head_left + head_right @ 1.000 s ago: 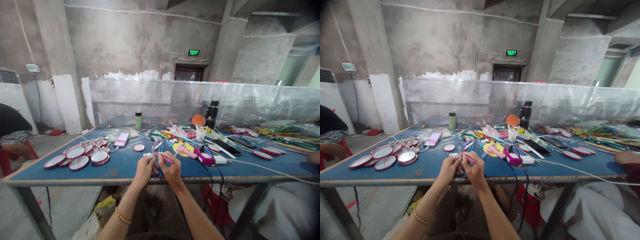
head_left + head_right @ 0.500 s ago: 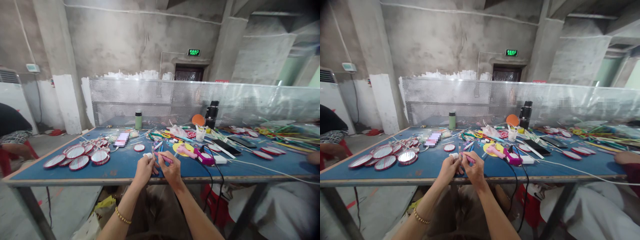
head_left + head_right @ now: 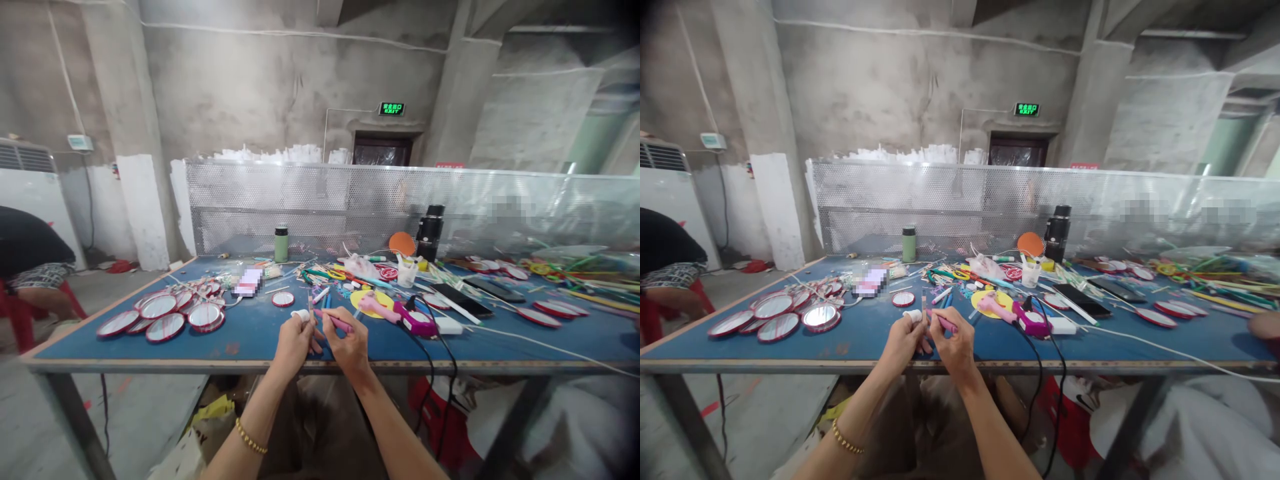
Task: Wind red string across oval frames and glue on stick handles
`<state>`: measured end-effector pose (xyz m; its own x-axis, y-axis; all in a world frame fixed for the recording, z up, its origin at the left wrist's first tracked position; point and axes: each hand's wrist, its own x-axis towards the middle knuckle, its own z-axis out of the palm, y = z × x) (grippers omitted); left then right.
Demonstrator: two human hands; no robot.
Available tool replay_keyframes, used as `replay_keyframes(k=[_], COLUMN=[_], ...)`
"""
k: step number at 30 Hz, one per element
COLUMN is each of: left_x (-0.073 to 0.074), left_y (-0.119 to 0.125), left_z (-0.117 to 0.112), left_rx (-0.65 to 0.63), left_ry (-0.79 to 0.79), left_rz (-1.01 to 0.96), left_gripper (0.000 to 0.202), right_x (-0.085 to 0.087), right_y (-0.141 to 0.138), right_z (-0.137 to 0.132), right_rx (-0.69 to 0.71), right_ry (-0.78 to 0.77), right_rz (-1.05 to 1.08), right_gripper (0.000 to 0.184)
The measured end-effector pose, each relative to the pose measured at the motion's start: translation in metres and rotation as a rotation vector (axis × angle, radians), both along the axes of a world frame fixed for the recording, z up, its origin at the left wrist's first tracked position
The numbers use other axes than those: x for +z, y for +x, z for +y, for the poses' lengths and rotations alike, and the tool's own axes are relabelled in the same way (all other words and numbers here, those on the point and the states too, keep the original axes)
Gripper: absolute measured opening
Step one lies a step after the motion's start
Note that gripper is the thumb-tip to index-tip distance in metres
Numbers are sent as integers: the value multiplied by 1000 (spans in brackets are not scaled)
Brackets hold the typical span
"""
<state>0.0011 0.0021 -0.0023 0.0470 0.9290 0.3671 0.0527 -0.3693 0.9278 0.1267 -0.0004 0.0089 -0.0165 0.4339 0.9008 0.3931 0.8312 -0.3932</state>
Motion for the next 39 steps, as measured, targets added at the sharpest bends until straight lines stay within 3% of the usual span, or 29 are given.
replay_keyframes(k=[6,17,33,39], left_x=[-4,-9,-4,-3], left_y=[0,3,1,0], left_z=[4,8,3,3], left_rx=[12,-8,-27,-17], left_ry=[4,-16,-39,-16], left_rz=[7,-59,-67,-28], left_gripper=[20,29,23,25], right_x=[2,2,0,2], right_y=[0,0,1,1], right_z=[-1,-3,-2,-3], right_rx=[9,18,68,72], right_ry=[21,76,-63,-44], right_rz=[10,36,121,77], right_gripper=[15,15,14,15])
